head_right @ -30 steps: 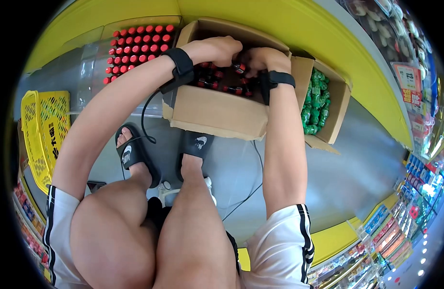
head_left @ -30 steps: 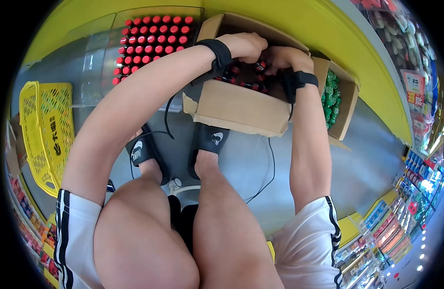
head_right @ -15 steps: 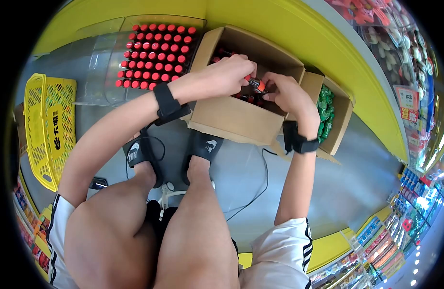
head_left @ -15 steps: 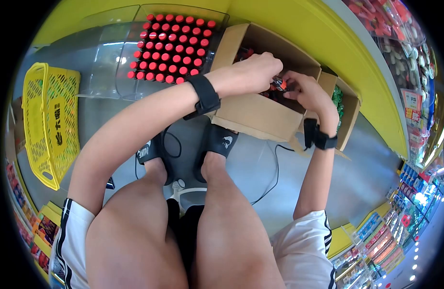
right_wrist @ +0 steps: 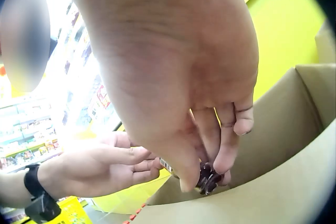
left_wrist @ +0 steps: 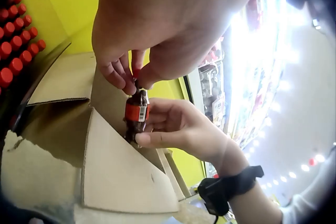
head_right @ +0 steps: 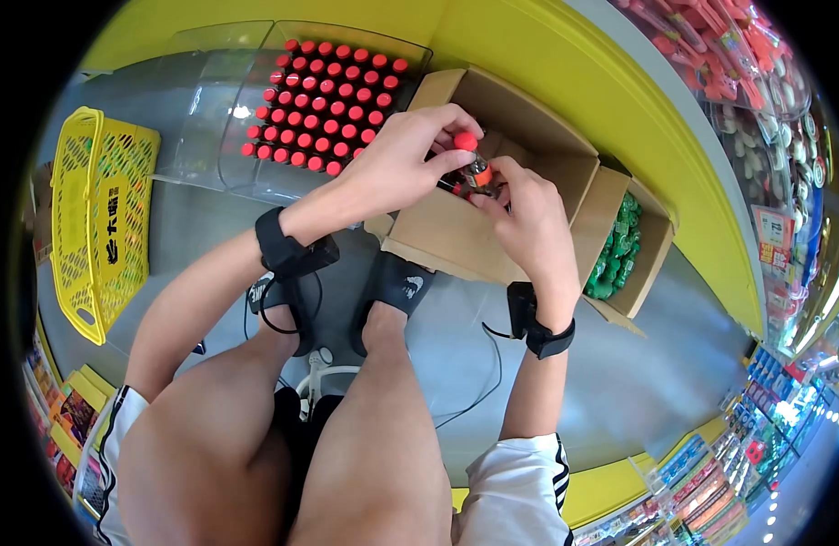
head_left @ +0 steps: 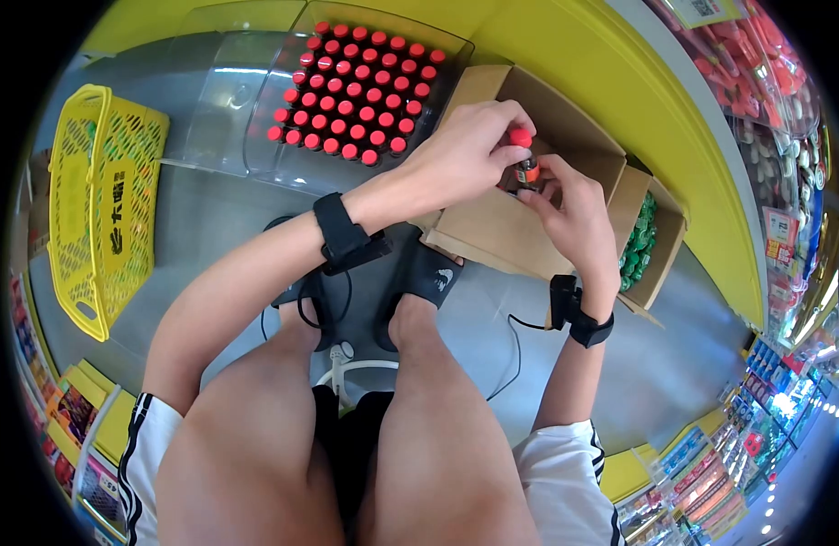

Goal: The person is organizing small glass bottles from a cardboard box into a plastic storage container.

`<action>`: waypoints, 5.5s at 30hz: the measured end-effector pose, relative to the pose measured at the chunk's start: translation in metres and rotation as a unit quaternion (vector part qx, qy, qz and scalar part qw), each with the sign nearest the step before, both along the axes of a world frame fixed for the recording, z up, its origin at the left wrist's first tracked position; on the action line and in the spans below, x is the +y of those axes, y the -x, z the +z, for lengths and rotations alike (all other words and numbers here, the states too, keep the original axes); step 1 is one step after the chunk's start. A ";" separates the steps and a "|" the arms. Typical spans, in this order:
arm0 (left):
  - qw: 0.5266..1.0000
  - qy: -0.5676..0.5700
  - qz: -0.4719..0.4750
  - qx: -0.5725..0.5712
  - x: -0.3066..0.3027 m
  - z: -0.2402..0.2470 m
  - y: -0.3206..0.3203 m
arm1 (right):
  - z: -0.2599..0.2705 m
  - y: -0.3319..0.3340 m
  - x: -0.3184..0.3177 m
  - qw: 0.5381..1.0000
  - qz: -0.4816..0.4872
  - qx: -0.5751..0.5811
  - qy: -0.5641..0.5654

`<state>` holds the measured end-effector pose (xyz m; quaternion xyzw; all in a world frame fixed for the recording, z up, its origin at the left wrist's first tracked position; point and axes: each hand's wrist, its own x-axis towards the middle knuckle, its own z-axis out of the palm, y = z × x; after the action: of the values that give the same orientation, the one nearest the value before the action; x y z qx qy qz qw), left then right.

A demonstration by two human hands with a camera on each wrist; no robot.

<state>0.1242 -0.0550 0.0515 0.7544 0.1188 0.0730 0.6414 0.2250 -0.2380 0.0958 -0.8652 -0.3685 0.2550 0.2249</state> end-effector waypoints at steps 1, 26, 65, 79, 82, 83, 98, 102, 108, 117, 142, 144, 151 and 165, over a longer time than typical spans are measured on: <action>1.000 0.002 0.017 0.000 0.002 0.000 0.002 | -0.001 0.002 0.004 0.999 -0.012 0.022 -0.023; 0.991 -0.118 0.010 -0.058 0.023 -0.014 0.042 | 0.004 0.027 0.048 0.978 -0.099 0.022 -0.181; 0.988 -0.058 -0.077 0.119 0.047 -0.061 0.138 | -0.038 0.085 0.099 0.950 0.185 -0.232 -0.097; 0.969 -0.113 -0.128 0.181 0.046 -0.085 0.140 | -0.064 0.081 0.106 0.949 0.211 -0.233 -0.028; 0.976 -0.146 -0.116 0.116 0.046 -0.081 0.137 | -0.071 0.083 0.109 0.945 0.212 -0.248 -0.034; 0.967 -0.158 -0.130 0.151 0.046 -0.078 0.135 | -0.072 0.083 0.110 0.942 0.212 -0.255 -0.039; 0.937 -0.251 -0.143 0.197 0.040 -0.096 0.127 | -0.097 0.088 0.122 0.918 0.251 -0.302 -0.049; 0.930 -0.278 -0.143 0.194 0.038 -0.109 0.128 | -0.102 0.088 0.123 0.918 0.246 -0.308 -0.052; 0.931 -0.281 -0.132 0.191 0.037 -0.112 0.129 | -0.101 0.088 0.123 0.921 0.241 -0.302 -0.046; 0.906 -0.280 -0.179 0.263 0.040 -0.114 0.121 | -0.109 0.088 0.124 0.920 0.229 -0.311 -0.061; 0.913 -0.292 -0.154 0.240 0.035 -0.119 0.122 | -0.106 0.089 0.125 0.925 0.230 -0.299 -0.051; 0.912 -0.289 -0.160 0.245 0.036 -0.120 0.121 | -0.106 0.089 0.125 0.925 0.229 -0.299 -0.052; 0.899 -0.284 -0.188 0.274 0.038 -0.115 0.117 | -0.105 0.089 0.125 0.925 0.230 -0.298 -0.045; 0.895 -0.293 -0.174 0.288 0.037 -0.108 0.117 | -0.106 0.089 0.125 0.926 0.230 -0.296 -0.050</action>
<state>0.0069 -0.0176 -0.0567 0.9049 0.1381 -0.2290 0.3312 0.1361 -0.1131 -0.0099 -0.7806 -0.6193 0.0132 0.0838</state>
